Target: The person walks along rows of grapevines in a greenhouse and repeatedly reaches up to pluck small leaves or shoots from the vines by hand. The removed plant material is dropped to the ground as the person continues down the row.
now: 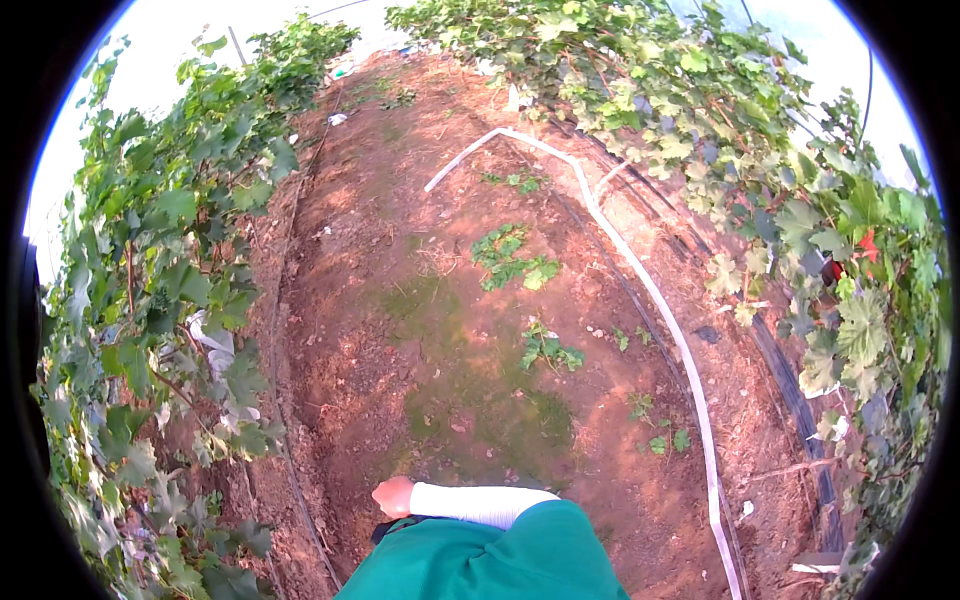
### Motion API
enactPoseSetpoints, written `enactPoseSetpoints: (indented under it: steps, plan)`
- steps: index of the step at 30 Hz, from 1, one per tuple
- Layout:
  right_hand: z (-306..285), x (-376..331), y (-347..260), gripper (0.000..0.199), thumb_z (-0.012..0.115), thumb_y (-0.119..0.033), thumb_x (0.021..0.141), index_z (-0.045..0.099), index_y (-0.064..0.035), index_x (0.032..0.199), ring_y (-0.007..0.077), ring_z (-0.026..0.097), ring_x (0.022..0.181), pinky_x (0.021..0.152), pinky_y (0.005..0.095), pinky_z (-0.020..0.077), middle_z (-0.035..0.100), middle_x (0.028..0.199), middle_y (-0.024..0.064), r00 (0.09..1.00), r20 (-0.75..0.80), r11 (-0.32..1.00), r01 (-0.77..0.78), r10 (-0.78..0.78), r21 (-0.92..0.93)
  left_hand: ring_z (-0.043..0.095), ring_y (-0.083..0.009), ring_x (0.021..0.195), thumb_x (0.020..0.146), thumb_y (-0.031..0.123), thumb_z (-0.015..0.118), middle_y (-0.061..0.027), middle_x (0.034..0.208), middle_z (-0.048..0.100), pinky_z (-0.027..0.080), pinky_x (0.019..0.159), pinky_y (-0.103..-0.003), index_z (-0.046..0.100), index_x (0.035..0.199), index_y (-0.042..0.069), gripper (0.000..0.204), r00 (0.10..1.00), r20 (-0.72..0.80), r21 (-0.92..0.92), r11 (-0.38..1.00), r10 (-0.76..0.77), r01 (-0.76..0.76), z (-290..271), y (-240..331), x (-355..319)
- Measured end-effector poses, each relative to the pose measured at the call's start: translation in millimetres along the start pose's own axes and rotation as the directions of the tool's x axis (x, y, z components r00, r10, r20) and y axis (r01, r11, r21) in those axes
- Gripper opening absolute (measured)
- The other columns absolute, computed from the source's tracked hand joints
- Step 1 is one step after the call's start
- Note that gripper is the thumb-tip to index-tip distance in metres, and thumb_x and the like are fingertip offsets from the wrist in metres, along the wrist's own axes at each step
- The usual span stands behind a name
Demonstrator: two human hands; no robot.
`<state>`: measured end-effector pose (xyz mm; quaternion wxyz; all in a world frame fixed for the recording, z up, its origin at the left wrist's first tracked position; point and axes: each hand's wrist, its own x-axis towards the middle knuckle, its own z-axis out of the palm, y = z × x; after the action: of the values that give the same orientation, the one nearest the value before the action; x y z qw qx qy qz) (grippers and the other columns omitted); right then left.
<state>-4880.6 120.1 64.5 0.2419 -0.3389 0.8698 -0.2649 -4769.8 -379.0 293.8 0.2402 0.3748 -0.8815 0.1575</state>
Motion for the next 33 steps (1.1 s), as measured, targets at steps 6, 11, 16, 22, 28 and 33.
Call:
enactPoseSetpoints:
  steps: [6, 11, 16, 22, 28, 33]
  plan:
    - [-26, -43, 48, 0.027, 0.062, -0.025, 0.088, 0.065, -0.0024, 0.103, 0.0408, 0.067, 0.094, 0.077, 0.0532, 0.0533, 0.069, 0.097, 0.0201, 0.992, 0.041, 0.993, -0.115, 0.115, -0.003, 0.058, -0.0263, 0.08, 0.089, 0.012, 0.057, -0.0119, 0.084, 0.062, 0.048, 0.073, -0.038, 0.063, 0.093, 0.0, 0.014, 0.988, -0.153, -0.214, 0.975, 0.032, -0.064, -9, 111, -49]
    - [-21, -72, 79, 0.019, 0.063, -0.018, 0.079, 0.071, -0.0024, 0.086, 0.0391, 0.07, 0.086, 0.068, 0.0511, 0.0548, 0.071, 0.091, 0.0201, 0.965, -0.145, 0.97, -0.198, 0.218, 0.142, 0.056, -0.0225, 0.079, 0.093, 0.011, 0.054, -0.0096, 0.085, 0.061, 0.048, 0.073, -0.036, 0.062, 0.095, -0.001, 0.015, 0.958, -0.281, -0.491, 0.848, 0.059, -0.197, -27, 201, -89]
    - [-35, -99, 105, 0.022, 0.061, -0.021, 0.085, 0.067, -0.0029, 0.097, 0.0404, 0.067, 0.091, 0.074, 0.0524, 0.0521, 0.07, 0.095, 0.0204, 0.946, -0.177, 0.937, -0.218, 0.272, 0.271, 0.054, -0.0186, 0.079, 0.097, 0.011, 0.052, -0.0074, 0.085, 0.06, 0.047, 0.073, -0.033, 0.061, 0.098, -0.001, 0.016, 0.96, -0.255, -0.79, 0.548, 0.115, -0.275, -31, 300, -133]
    - [-74, -142, 144, 0.028, 0.057, -0.024, 0.09, 0.064, -0.0033, 0.107, 0.0406, 0.066, 0.096, 0.08, 0.0526, 0.0509, 0.068, 0.102, 0.0212, 0.839, -0.18, 0.827, -0.428, 0.514, 0.366, 0.052, -0.0139, 0.079, 0.101, 0.011, 0.049, -0.0046, 0.087, 0.058, 0.045, 0.073, -0.029, 0.06, 0.102, -0.002, 0.017, 0.794, 0.042, -0.997, 0.081, 0.606, -0.009, -14, 466, -214]
    - [-82, -178, 231, 0.026, 0.057, -0.026, 0.089, 0.065, -0.0061, 0.105, 0.036, 0.068, 0.097, 0.077, 0.0503, 0.054, 0.07, 0.103, 0.0168, 0.681, -0.215, 0.705, -0.61, 0.7, 0.362, 0.053, -0.0128, 0.078, 0.103, 0.011, 0.048, -0.005, 0.086, 0.061, 0.046, 0.074, -0.03, 0.06, 0.102, -0.002, 0.018, 0.458, 0.11, -0.979, 0.016, 0.882, 0.204, -7, 604, -267]
    - [-128, -188, 281, 0.025, 0.057, -0.025, 0.09, 0.063, -0.0065, 0.105, 0.0375, 0.067, 0.093, 0.077, 0.0509, 0.0541, 0.069, 0.1, 0.0164, 0.657, -0.156, 0.652, -0.634, 0.738, 0.416, 0.054, -0.0144, 0.073, 0.102, 0.014, 0.049, -0.0083, 0.081, 0.061, 0.047, 0.069, -0.032, 0.061, 0.101, -0.002, 0.02, 0.322, 0.215, -0.972, 0.171, 0.922, 0.159, 1, 674, -293]
